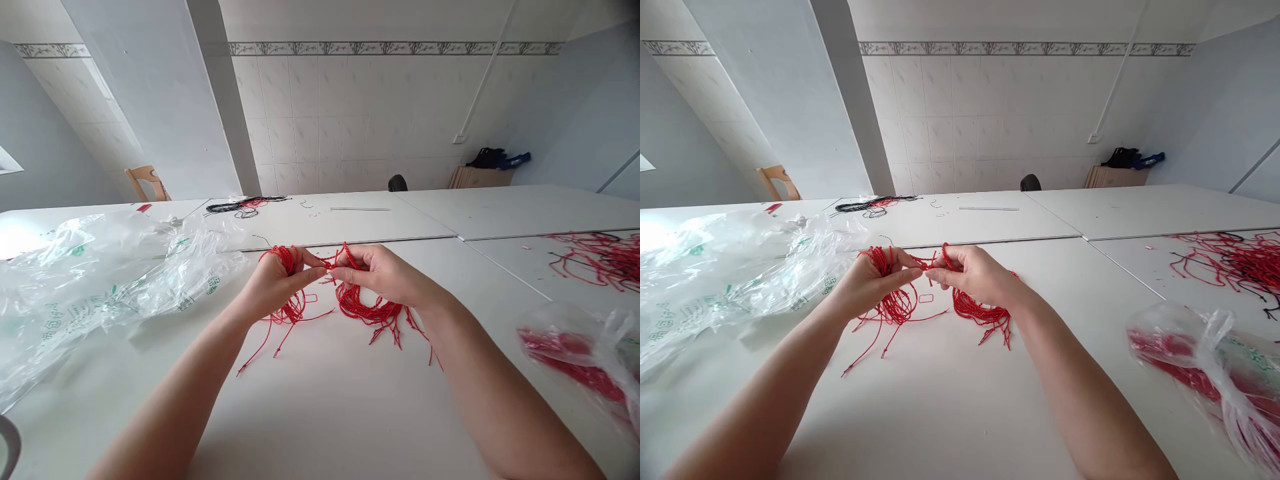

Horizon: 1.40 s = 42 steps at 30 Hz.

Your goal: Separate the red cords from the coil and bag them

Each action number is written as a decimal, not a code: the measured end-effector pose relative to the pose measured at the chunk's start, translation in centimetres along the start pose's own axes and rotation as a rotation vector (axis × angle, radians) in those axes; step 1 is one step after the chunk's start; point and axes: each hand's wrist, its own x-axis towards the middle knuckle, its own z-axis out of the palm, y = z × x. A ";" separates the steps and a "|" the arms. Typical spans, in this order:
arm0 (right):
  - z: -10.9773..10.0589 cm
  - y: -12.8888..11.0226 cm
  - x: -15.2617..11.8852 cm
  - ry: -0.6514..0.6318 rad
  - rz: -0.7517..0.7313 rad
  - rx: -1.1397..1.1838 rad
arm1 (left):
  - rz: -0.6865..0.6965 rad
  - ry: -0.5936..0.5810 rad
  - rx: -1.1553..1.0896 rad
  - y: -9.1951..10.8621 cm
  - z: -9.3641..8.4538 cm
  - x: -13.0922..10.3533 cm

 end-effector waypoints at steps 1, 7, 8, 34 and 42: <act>0.0 -0.1 0.0 -0.011 -0.007 0.006 | 0.021 -0.001 0.008 -0.1 -0.2 0.0; 0.2 0.1 -0.2 -0.036 0.003 0.040 | 0.041 -0.022 -0.004 -0.7 -0.8 -0.1; 0.2 0.1 -0.2 -0.038 0.000 0.050 | 0.032 -0.024 -0.001 -0.7 -0.8 -0.1; 1.3 1.1 1.2 0.227 -0.221 0.187 | -0.143 -0.213 -0.231 -0.7 1.1 0.0; 2.0 0.6 1.1 0.306 -0.272 0.189 | -0.097 -0.279 -0.467 0.0 1.3 0.0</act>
